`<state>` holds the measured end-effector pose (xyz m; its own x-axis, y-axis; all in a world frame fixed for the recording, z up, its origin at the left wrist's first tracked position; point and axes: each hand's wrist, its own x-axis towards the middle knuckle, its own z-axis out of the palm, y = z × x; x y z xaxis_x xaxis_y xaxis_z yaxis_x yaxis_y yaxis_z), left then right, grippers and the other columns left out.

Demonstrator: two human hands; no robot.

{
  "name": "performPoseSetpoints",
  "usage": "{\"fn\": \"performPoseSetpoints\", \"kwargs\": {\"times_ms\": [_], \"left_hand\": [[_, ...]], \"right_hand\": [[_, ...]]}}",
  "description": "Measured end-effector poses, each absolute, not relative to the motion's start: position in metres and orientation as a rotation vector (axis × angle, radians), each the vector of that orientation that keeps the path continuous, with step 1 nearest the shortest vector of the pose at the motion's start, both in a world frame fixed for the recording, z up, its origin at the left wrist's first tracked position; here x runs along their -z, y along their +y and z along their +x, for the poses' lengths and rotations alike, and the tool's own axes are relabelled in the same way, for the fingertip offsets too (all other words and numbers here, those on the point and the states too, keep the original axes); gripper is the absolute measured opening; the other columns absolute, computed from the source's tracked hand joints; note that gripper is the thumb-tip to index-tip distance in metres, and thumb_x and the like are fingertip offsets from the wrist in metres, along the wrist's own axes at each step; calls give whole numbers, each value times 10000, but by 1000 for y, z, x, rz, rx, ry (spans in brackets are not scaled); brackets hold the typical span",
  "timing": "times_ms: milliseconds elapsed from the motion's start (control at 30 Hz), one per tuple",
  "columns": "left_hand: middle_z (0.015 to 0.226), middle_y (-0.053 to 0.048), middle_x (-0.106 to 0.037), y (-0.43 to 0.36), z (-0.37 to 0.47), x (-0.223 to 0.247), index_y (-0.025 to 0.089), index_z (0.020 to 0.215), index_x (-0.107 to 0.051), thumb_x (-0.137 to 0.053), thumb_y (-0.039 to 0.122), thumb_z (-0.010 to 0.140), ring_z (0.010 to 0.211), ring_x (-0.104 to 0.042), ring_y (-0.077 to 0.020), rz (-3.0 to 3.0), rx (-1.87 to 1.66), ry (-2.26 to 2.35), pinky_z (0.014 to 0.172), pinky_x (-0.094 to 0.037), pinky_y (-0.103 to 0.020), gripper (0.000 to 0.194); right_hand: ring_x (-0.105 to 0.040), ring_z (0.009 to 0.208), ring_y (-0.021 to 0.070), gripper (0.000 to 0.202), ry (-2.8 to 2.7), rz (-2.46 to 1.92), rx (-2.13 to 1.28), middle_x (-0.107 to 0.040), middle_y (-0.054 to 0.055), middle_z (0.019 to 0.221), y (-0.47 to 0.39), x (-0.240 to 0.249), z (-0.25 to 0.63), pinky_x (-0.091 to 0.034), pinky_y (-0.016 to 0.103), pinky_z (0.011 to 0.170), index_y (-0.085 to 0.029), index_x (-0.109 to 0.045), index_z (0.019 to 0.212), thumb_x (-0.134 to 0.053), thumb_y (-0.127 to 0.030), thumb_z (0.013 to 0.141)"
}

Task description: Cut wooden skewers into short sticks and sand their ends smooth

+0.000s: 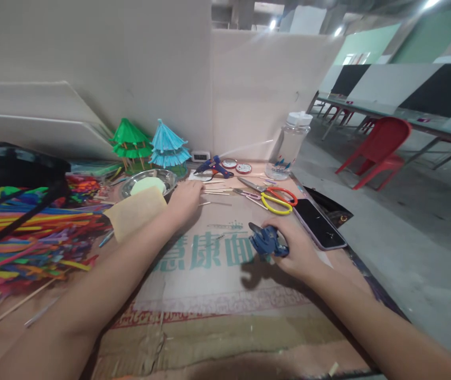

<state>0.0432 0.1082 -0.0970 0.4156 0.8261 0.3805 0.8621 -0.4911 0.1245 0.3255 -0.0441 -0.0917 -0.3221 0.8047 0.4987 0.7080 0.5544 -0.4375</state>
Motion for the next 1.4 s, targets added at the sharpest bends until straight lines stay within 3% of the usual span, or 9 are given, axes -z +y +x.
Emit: {"fn": "performPoseSetpoints", "kwargs": {"times_ms": [167, 233, 333, 467, 600, 767, 933, 1233, 1400], "left_hand": [[1086, -121, -675, 75, 30, 39, 155, 1151, -585, -253, 290, 1057, 1006, -633, -242, -2476, 807, -1565, 881, -486, -351, 370], [1041, -114, -682, 67, 5, 27, 170, 1064, -631, -386, 405, 1021, 1001, -636, -267, -2467, 731, -1597, 883, -482, -358, 342], [1051, -152, -680, 56, -40, 36, 160, 1108, -635, -544, 621, 890, 996, -644, -334, -2345, 140, -1743, 816, -493, -387, 518], [1075, -220, -672, 40, -79, 74, 79, 1262, -581, -754, 561, 725, 1001, -645, -396, -2322, -31, -1760, 805, -506, -416, 742], [1166, -238, -639, 32, -89, 89, 72, 1325, -544, -678, 390, 845, 1102, -620, -390, -2299, -9, -1693, 906, -491, -433, 592], [1273, -233, -615, 28, -83, 87, 90, 1359, -529, -589, 346, 916, 1139, -603, -379, -2302, 79, -1554, 947, -479, -450, 515], [1210, -183, -693, 31, -85, 88, 99, 1179, -664, -457, 156, 920, 1095, -639, -323, -2307, 198, -1437, 964, -475, -428, 336], [1257, -121, -703, 69, -116, 29, 109, 1253, -675, -365, 276, 985, 1105, -620, -292, -1902, 737, -1576, 935, -463, -497, 443], [1263, -99, -669, 71, -99, 49, 184, 1189, -725, -426, 316, 968, 1152, -588, -296, -1997, 739, -1627, 932, -469, -487, 394]], "right_hand": [[-701, 921, 282, 423, -2097, -1204, -134, -717, 81, 1004, -43, 93, 327, -565, 413, 795, -232, -572, 1078, -585, -136, 666], [-702, 919, 285, 398, -2106, -1196, -123, -719, 86, 1004, -43, 94, 329, -567, 418, 792, -230, -572, 1076, -589, -147, 687], [-702, 924, 296, 413, -2123, -1195, -123, -718, 99, 1020, -42, 97, 331, -567, 433, 789, -222, -572, 1090, -580, -148, 684], [-699, 907, 285, 377, -2163, -1222, -125, -713, 91, 1019, -42, 100, 331, -561, 413, 764, -220, -575, 1073, -577, -157, 702], [-695, 888, 281, 344, -2195, -1198, -74, -713, 101, 998, -41, 101, 329, -558, 409, 761, -202, -576, 1058, -571, -161, 716], [-703, 905, 285, 400, -2182, -1213, -66, -722, 103, 1009, -41, 98, 330, -559, 409, 774, -202, -578, 1082, -577, -162, 684], [-702, 915, 280, 374, -2182, -1211, -66, -724, 100, 1013, -43, 96, 331, -558, 397, 780, -212, -581, 1071, -584, -174, 699], [-694, 929, 280, 396, -2230, -1195, -42, -714, 106, 1038, -43, 97, 331, -552, 404, 796, -206, -567, 1093, -573, -171, 698], [-692, 952, 284, 436, -2219, -1215, -54, -714, 104, 1072, -45, 97, 332, -548, 404, 810, -214, -561, 1108, -585, -157, 677]]}}
